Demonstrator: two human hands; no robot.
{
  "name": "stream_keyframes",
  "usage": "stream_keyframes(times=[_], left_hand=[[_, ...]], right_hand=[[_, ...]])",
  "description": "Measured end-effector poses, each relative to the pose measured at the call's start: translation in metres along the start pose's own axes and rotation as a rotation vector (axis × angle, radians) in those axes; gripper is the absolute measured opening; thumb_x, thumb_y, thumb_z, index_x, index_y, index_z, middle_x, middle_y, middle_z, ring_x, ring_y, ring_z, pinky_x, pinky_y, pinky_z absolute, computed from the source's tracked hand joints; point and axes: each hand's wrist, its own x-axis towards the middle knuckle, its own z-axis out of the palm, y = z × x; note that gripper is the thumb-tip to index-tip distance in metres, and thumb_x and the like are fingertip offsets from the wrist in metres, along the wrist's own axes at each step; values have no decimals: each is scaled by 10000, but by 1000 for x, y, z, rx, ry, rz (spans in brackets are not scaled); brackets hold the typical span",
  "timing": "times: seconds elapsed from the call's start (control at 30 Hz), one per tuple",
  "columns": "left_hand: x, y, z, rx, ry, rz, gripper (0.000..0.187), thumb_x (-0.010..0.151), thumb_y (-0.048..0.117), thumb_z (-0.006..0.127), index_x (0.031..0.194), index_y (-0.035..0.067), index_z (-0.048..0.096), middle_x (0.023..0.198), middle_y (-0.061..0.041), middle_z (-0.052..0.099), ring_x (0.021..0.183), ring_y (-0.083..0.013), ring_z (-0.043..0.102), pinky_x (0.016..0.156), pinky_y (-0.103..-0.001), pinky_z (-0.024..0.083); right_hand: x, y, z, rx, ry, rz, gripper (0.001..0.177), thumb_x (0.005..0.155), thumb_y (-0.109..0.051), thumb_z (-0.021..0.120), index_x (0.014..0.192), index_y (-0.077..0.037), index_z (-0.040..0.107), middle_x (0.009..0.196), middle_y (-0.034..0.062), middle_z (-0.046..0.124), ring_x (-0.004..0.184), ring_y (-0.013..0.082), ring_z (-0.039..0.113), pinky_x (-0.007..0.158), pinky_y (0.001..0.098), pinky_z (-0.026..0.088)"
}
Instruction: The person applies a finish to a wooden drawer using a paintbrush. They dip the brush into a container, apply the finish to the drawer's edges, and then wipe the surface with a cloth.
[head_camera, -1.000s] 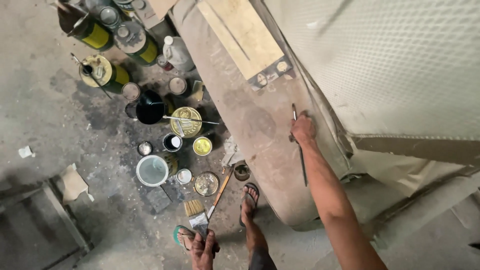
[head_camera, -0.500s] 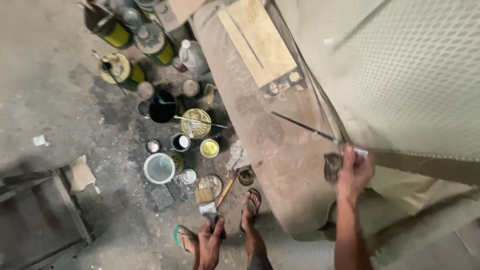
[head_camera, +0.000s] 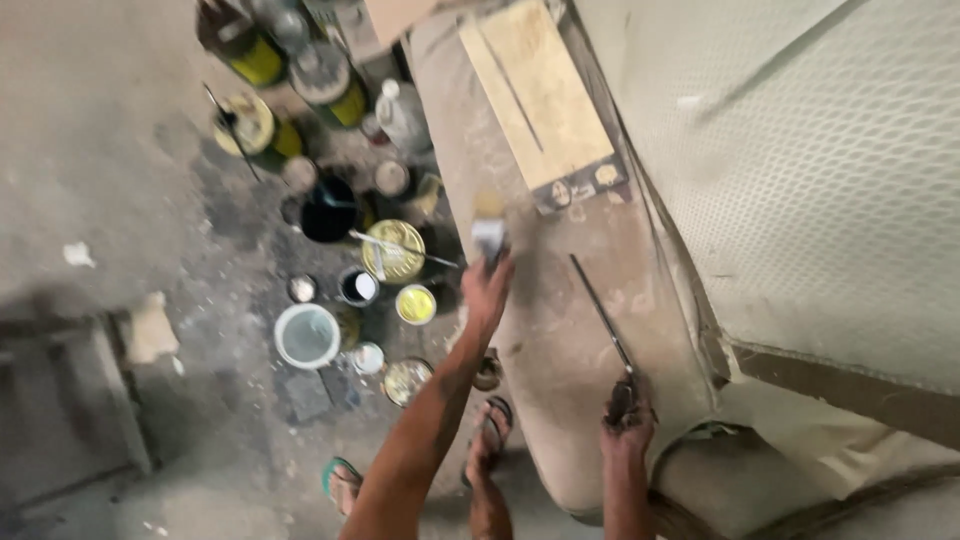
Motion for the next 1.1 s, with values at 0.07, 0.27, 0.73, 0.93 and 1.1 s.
stream_keyframes(times=[0.07,0.27,0.73,0.93,1.1], left_hand=[[39,-1,39,153,51,103,443,892,513,677,737,114,563,653,12,554,682,-78,468,628,-329,436],[88,-7,102,122,78,171,323,857,373,706,950,66,741,869,-90,717,829,-242,661,787,-415,482],[108,-14,95,264,-47,367,497,857,190,795,1331,108,672,1085,-204,552,990,-499,679,840,-503,611],[122,-40,100,229,-19,383,487,824,232,815,1284,114,706,1046,-201,605,974,-461,694,840,-480,602],[123,-34,95,223,-11,387,471,839,203,789,1281,78,686,1061,-234,662,1031,-457,693,913,-497,572]], right_hand=[[-3,-6,8,-76,-11,-21,290,1028,-360,573,1191,-185,737,956,-32,779,554,47,640,328,206,367],[-22,-26,38,7,-96,-115,177,956,-277,671,1099,-191,732,1049,39,787,607,90,685,372,218,426],[2,-16,88,-10,-206,-289,168,1013,-189,651,1162,-139,709,1186,93,757,1220,190,712,1148,362,454],[11,-4,106,-115,-232,-220,239,1010,-296,593,1225,-268,694,1206,-11,764,1087,80,730,669,169,443],[37,7,106,-9,-293,-148,228,996,-296,618,1206,-261,700,1193,-6,775,1006,83,749,499,172,400]])
